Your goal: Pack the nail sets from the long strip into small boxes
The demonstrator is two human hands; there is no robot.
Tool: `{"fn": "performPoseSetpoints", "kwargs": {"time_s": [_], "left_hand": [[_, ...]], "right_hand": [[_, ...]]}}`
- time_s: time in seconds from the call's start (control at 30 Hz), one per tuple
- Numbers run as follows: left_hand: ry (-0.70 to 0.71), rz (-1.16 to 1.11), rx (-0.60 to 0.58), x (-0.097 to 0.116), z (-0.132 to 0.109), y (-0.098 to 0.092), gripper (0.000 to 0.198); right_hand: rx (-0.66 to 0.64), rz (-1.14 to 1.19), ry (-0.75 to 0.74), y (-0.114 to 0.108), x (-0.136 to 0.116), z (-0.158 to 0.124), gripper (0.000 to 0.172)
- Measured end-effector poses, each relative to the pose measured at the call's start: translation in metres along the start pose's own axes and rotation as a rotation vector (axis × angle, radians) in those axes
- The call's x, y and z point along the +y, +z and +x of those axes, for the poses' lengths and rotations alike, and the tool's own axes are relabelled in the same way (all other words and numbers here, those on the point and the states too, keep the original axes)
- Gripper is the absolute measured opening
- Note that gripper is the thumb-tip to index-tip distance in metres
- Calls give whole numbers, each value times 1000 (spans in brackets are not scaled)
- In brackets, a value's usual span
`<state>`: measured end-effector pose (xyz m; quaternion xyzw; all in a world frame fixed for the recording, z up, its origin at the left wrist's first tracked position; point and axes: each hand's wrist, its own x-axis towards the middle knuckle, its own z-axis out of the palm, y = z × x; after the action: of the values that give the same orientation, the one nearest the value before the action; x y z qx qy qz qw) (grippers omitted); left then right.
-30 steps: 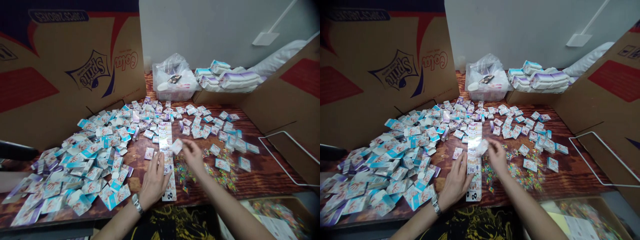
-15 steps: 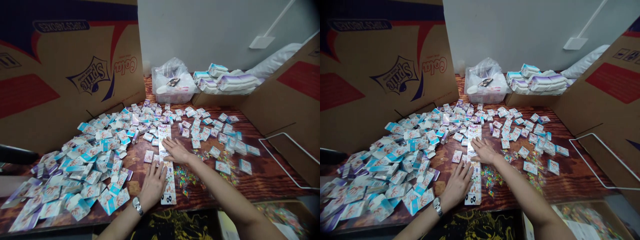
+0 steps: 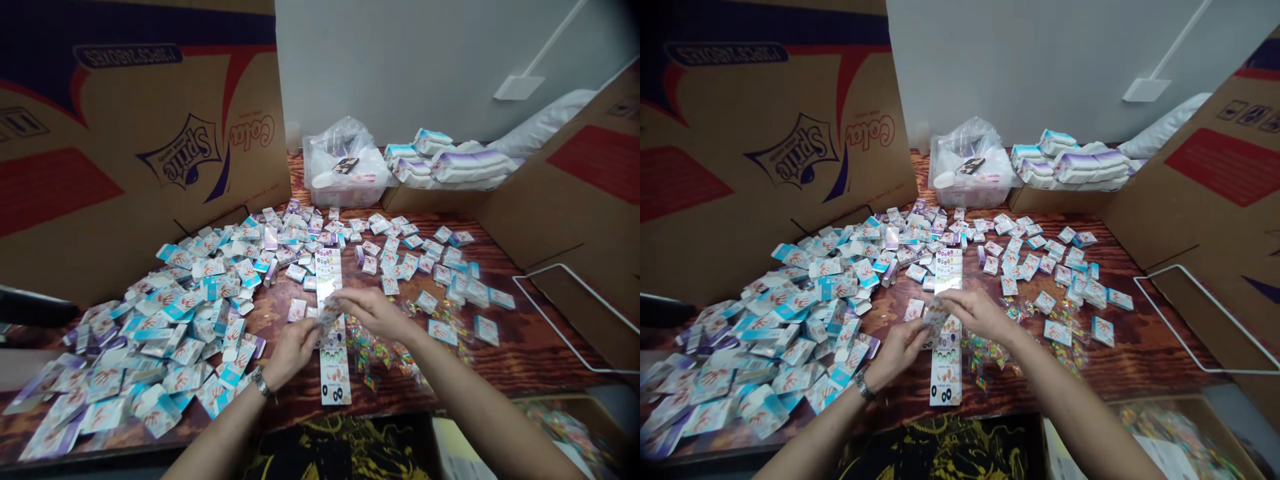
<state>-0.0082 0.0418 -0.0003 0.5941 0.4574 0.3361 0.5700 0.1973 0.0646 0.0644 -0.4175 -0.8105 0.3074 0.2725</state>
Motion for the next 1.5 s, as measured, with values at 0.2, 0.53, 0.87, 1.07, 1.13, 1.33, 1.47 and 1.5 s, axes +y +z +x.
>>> {"fn": "performPoseSetpoints", "kwargs": {"time_s": [0.2, 0.53, 0.87, 1.07, 1.13, 1.33, 1.47, 1.5], "left_hand": [[-129, -313, 34, 1, 1, 4, 26], [-191, -703, 9, 18, -12, 4, 25], [-198, -573, 34, 23, -18, 7, 36], [-393, -703, 175, 17, -15, 14, 35], [-443, -699, 122, 17, -16, 17, 32], [-319, -442, -32, 10, -17, 13, 21], [-313, -374, -11, 6, -18, 7, 28], [-323, -371, -15, 5, -18, 8, 29]], "right_hand": [[-27, -163, -212, 23, -27, -15, 28], [-86, -225, -120, 38, -28, -23, 21], [114, -335, -100, 52, -7, -20, 20], [72, -556, -281, 62, -12, -41, 24], [41, -556, -264, 63, -10, -46, 27], [32, -269, 139, 30, 30, -60, 21], [100, -378, 456, -14, 87, -66, 21], [97, -395, 478, -23, 100, -64, 19]]}}
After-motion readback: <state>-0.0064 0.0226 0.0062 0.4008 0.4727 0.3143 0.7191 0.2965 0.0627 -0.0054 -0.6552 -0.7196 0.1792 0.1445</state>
